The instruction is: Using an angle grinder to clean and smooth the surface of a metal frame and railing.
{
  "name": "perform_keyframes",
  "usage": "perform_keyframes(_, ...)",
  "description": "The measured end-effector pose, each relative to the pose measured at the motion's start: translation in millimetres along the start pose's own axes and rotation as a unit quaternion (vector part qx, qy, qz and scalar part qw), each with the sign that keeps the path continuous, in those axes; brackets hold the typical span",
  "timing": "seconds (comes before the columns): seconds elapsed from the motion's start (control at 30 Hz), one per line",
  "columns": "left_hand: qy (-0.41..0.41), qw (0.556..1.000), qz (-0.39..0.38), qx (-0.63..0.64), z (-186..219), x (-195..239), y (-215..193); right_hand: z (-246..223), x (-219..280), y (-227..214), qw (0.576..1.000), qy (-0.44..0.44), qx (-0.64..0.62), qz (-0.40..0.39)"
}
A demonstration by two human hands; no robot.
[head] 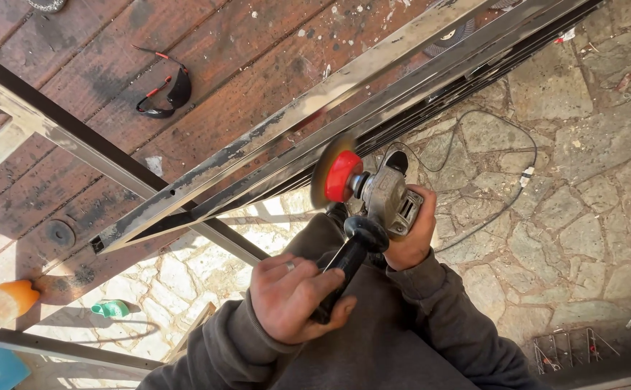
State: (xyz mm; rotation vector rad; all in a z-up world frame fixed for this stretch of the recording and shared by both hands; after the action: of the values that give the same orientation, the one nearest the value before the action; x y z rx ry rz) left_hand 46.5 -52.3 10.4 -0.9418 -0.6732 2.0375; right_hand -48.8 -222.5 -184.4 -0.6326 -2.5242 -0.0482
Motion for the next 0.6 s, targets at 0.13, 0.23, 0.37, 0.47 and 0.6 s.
perform_keyframes(0.13, -0.023, 0.999, -0.031, 0.000, -9, -3, 6, 5, -7, 2, 0.999, -0.035, -0.021, -0.025)
perform_keyframes(0.23, -0.066, 0.997, -0.034, 0.025, -14, -8, 9, 4, -11, -2, 0.995, -0.028, -0.094, -0.023)
perform_keyframes(0.37, -0.081, 0.995, -0.046, 0.043, -9, -3, 10, 5, -8, -5, 0.999, -0.027, -0.021, -0.025)
perform_keyframes(0.47, -0.080, 0.995, -0.052, 0.037, -10, 6, 8, 26, -13, -1, 1.000, -0.020, 0.005, -0.019)
perform_keyframes(0.6, -0.081, 0.995, -0.030, 0.058, -13, -8, 5, -9, -10, -7, 0.998, -0.063, 0.005, 0.025)
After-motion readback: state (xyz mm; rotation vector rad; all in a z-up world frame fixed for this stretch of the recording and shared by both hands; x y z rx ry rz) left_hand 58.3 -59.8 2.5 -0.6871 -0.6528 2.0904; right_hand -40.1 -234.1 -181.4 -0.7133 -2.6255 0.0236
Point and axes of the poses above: each hand's wrist, its own x-axis away from the middle knuckle, its own y-axis out of the palm, z = x × y, the point moved 1 cm from there along -x, towards the middle knuckle, and after that the axes turned 15 degrees about y, right-handed, at the moved point
